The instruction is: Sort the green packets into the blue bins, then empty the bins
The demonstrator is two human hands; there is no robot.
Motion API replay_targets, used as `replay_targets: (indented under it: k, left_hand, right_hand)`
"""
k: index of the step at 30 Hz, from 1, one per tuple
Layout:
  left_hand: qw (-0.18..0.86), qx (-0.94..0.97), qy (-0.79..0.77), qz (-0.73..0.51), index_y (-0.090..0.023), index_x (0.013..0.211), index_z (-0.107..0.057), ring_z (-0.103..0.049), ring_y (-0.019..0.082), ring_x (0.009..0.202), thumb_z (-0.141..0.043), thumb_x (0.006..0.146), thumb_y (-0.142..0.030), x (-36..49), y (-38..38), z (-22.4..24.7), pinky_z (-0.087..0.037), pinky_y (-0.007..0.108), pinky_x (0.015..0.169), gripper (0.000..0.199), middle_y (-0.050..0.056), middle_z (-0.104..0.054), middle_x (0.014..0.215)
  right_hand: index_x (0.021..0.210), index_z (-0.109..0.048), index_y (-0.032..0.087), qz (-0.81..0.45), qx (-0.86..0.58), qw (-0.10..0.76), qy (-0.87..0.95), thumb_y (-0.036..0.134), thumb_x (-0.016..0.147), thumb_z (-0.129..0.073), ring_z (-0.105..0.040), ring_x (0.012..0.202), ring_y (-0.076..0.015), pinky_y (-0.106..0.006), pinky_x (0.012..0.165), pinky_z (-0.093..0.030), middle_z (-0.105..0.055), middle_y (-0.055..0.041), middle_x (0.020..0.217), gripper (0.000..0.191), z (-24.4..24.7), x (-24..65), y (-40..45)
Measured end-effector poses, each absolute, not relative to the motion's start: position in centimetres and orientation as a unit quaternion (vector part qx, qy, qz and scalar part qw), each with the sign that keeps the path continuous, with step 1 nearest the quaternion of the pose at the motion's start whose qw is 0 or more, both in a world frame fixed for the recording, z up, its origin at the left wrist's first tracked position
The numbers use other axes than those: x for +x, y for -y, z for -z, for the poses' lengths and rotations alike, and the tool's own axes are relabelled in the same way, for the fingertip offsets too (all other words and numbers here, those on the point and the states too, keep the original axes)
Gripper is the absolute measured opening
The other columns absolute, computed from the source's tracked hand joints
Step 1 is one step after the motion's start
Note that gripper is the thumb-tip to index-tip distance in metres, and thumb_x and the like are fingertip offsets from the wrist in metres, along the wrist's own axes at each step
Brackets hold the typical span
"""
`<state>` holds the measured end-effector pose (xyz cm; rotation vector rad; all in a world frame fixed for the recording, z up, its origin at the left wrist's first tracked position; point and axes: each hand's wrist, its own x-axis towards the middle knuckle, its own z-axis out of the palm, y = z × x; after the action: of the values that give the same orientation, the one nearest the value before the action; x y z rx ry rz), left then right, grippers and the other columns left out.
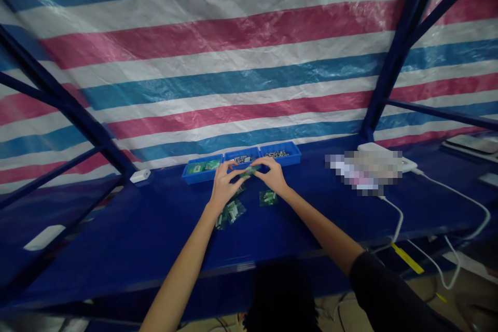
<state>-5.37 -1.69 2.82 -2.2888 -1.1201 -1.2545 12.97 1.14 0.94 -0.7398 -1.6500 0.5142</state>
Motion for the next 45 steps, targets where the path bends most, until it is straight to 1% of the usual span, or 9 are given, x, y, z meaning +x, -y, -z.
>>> replay_targets:
  k: [3, 6, 9, 14, 25, 31, 35, 40, 45]
  left_hand:
    - [0.086, -0.759, 0.413, 0.495, -0.018, 0.068, -0.065, -0.057, 0.018, 0.086, -0.064, 0.076, -0.034, -5.2, 1.5, -2.6, -0.045, 0.032, 0.078, 0.017, 0.005, -0.058, 0.089]
    - [0.023, -0.739, 0.442, 0.509, -0.018, 0.067, -0.062, -0.058, 0.015, 0.076, -0.062, 0.077, -0.036, -5.7, 1.1, -2.4, -0.046, 0.028, 0.072, 0.021, 0.003, -0.060, 0.077]
    - [-0.009, -0.682, 0.501, 0.532, -0.018, 0.072, -0.063, -0.059, 0.015, 0.071, -0.059, 0.078, -0.039, -7.2, 0.4, -2.8, -0.046, 0.027, 0.068, 0.022, 0.002, -0.063, 0.072]
    - [-0.023, -0.591, 0.546, 0.593, -0.016, 0.093, -0.059, -0.063, 0.017, 0.080, -0.055, 0.076, -0.037, -11.3, -2.4, -4.4, -0.047, 0.028, 0.074, 0.027, 0.006, -0.067, 0.087]
    - [-0.041, -0.682, 0.640, 0.351, -0.017, 0.079, -0.054, -0.063, 0.019, 0.083, -0.049, 0.068, -0.014, -16.3, -8.5, -4.2, -0.046, 0.032, 0.079, 0.013, 0.006, -0.066, 0.082]
    - [0.056, -0.720, 0.661, 0.203, -0.022, 0.085, -0.066, -0.062, 0.023, 0.088, -0.055, 0.074, -0.031, -15.2, -8.4, -6.7, -0.040, 0.037, 0.083, 0.018, 0.005, -0.070, 0.094]
    - [0.063, -0.725, 0.673, 0.132, -0.023, 0.085, -0.068, -0.062, 0.026, 0.091, -0.052, 0.077, -0.031, -14.1, -8.0, -7.8, -0.039, 0.037, 0.082, 0.019, 0.006, -0.071, 0.092]
    - [0.117, -0.715, 0.659, 0.203, -0.021, 0.113, -0.057, -0.054, 0.029, 0.110, -0.046, 0.080, -0.037, -11.7, -5.6, -8.0, -0.037, 0.043, 0.090, 0.038, 0.010, -0.062, 0.116]
    - [0.065, -0.798, 0.572, 0.176, -0.026, 0.118, -0.054, -0.050, 0.026, 0.115, -0.040, 0.081, -0.054, -9.7, 0.7, -6.3, -0.038, 0.043, 0.095, 0.048, 0.008, -0.055, 0.124]
  right_hand:
    - [0.091, -0.068, 0.020, -0.280, -0.334, 0.573, 0.694, 0.033, 0.069, -0.070, -0.066, 0.076, -0.0192, -0.033, 0.080, -0.048, -0.071, -0.0026, 0.075, 0.025, -0.6, 12.6, -1.1]
    - [0.087, -0.067, 0.018, -0.316, -0.347, 0.553, 0.688, 0.037, 0.072, -0.065, -0.067, 0.068, -0.0185, -0.031, 0.073, -0.050, -0.070, -0.0025, 0.068, 0.024, -0.4, 12.4, -1.0]
    - [0.091, -0.066, 0.018, -0.331, -0.337, 0.542, 0.695, 0.036, 0.076, -0.060, -0.067, 0.069, -0.0178, -0.030, 0.073, -0.049, -0.070, -0.0022, 0.069, 0.024, -0.4, 12.4, -0.9]
    - [0.097, -0.064, 0.020, -0.358, -0.345, 0.518, 0.696, 0.036, 0.076, -0.059, -0.066, 0.067, -0.0170, -0.030, 0.070, -0.050, -0.069, -0.0007, 0.068, 0.026, -0.3, 12.4, -0.9]
    - [0.093, -0.066, 0.022, -0.341, -0.331, 0.529, 0.704, 0.039, 0.077, -0.060, -0.064, 0.067, -0.0157, -0.028, 0.071, -0.049, -0.068, 0.0005, 0.068, 0.024, -1.1, 12.2, -1.1]
    - [0.090, -0.067, 0.022, -0.338, -0.329, 0.506, 0.722, 0.035, 0.074, -0.064, -0.064, 0.069, -0.0151, -0.026, 0.068, -0.049, -0.068, 0.0003, 0.071, 0.021, -1.7, 12.4, -0.8]
    - [0.086, -0.070, 0.023, -0.287, -0.363, 0.421, 0.780, 0.033, 0.073, -0.066, -0.064, 0.081, -0.0166, -0.029, 0.077, -0.047, -0.069, -0.0015, 0.084, 0.016, -2.0, 13.1, -0.4]
    - [0.090, -0.071, 0.026, -0.260, -0.458, 0.248, 0.813, 0.049, 0.060, -0.074, -0.054, 0.108, -0.0303, -0.050, 0.095, -0.036, -0.061, -0.0083, 0.111, 0.038, -2.4, 14.2, -0.2]
    - [0.104, -0.068, 0.028, -0.365, -0.438, 0.165, 0.805, 0.062, 0.037, -0.077, -0.055, 0.108, -0.0308, -0.041, 0.087, -0.045, -0.058, -0.0093, 0.117, 0.075, -3.2, 15.9, -0.7]
